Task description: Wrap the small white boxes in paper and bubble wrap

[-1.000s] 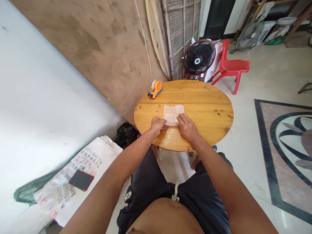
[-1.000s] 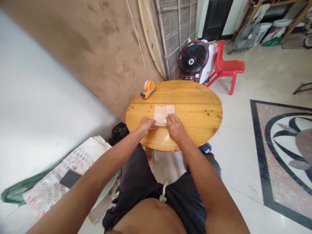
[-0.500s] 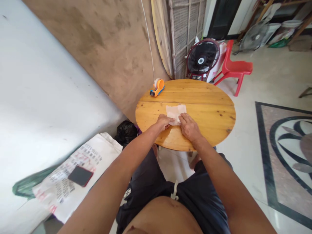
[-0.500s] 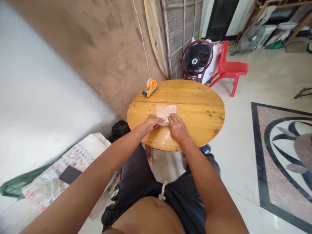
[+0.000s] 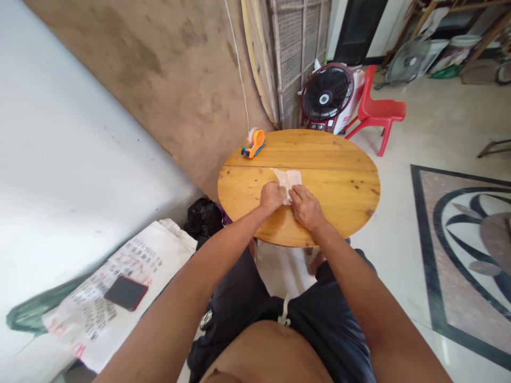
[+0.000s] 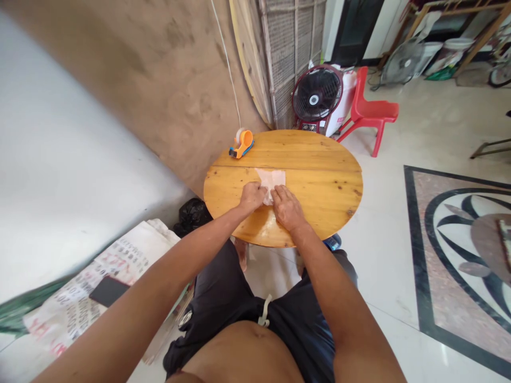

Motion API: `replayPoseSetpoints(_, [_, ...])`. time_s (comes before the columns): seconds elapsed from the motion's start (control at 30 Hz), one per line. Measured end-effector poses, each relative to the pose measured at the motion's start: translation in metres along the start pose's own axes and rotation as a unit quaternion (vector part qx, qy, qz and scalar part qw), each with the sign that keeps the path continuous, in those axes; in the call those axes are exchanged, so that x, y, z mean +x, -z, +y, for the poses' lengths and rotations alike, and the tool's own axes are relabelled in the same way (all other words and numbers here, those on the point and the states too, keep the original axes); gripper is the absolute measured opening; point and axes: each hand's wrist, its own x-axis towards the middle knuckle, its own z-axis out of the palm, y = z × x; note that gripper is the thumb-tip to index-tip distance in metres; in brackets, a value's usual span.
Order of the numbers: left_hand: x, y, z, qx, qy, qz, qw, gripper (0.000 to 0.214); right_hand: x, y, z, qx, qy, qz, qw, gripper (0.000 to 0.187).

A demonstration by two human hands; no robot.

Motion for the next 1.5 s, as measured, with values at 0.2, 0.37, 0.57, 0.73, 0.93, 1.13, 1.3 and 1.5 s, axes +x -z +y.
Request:
replayPoseSetpoints(0.2, [-0.009, -0.003, 0.010, 0.031, -0.019, 0.034, 0.999, 0.024, 0.000, 0.000, 0.000, -0.005, 0.000, -0.011, 1.000, 0.047])
replayPoseSetpoints(0.37, [-0.012, -0.002, 0.016, 0.045, -0.032, 0.036, 0.998, 0.025, -0.001, -0.001, 0.000, -0.020, -0.001, -0.010, 1.000, 0.047])
replayPoseSetpoints(0.57, [-0.012, -0.006, 0.022, 0.053, -0.060, 0.036, 0.996, 0.026, -0.001, -0.003, 0.000, -0.012, -0.005, -0.005, 1.000, 0.048])
replayPoseSetpoints(0.73, [-0.011, -0.015, 0.019, 0.037, -0.087, 0.034, 0.995, 0.026, 0.001, 0.001, -0.001, -0.013, -0.004, 0.005, 1.000, 0.045])
replayPoseSetpoints(0.93, [-0.011, -0.017, 0.015, -0.015, -0.101, 0.027, 0.994, 0.023, 0.002, 0.009, -0.006, -0.062, -0.018, 0.028, 0.998, 0.036])
replayPoseSetpoints(1.13, [-0.010, -0.011, 0.007, -0.190, -0.112, -0.029, 0.975, 0.034, 0.003, 0.012, -0.008, -0.079, -0.021, 0.005, 0.997, 0.033])
replayPoseSetpoints(1.3, [-0.010, -0.001, 0.006, -0.367, -0.024, -0.142, 0.919, 0.022, 0.004, 0.015, -0.009, -0.082, -0.006, -0.001, 0.997, 0.030])
replayPoseSetpoints(1.5, [-0.008, -0.008, 0.004, -0.375, 0.001, -0.154, 0.914, 0.022, 0.003, 0.012, -0.007, -0.075, 0.002, -0.003, 0.997, 0.030])
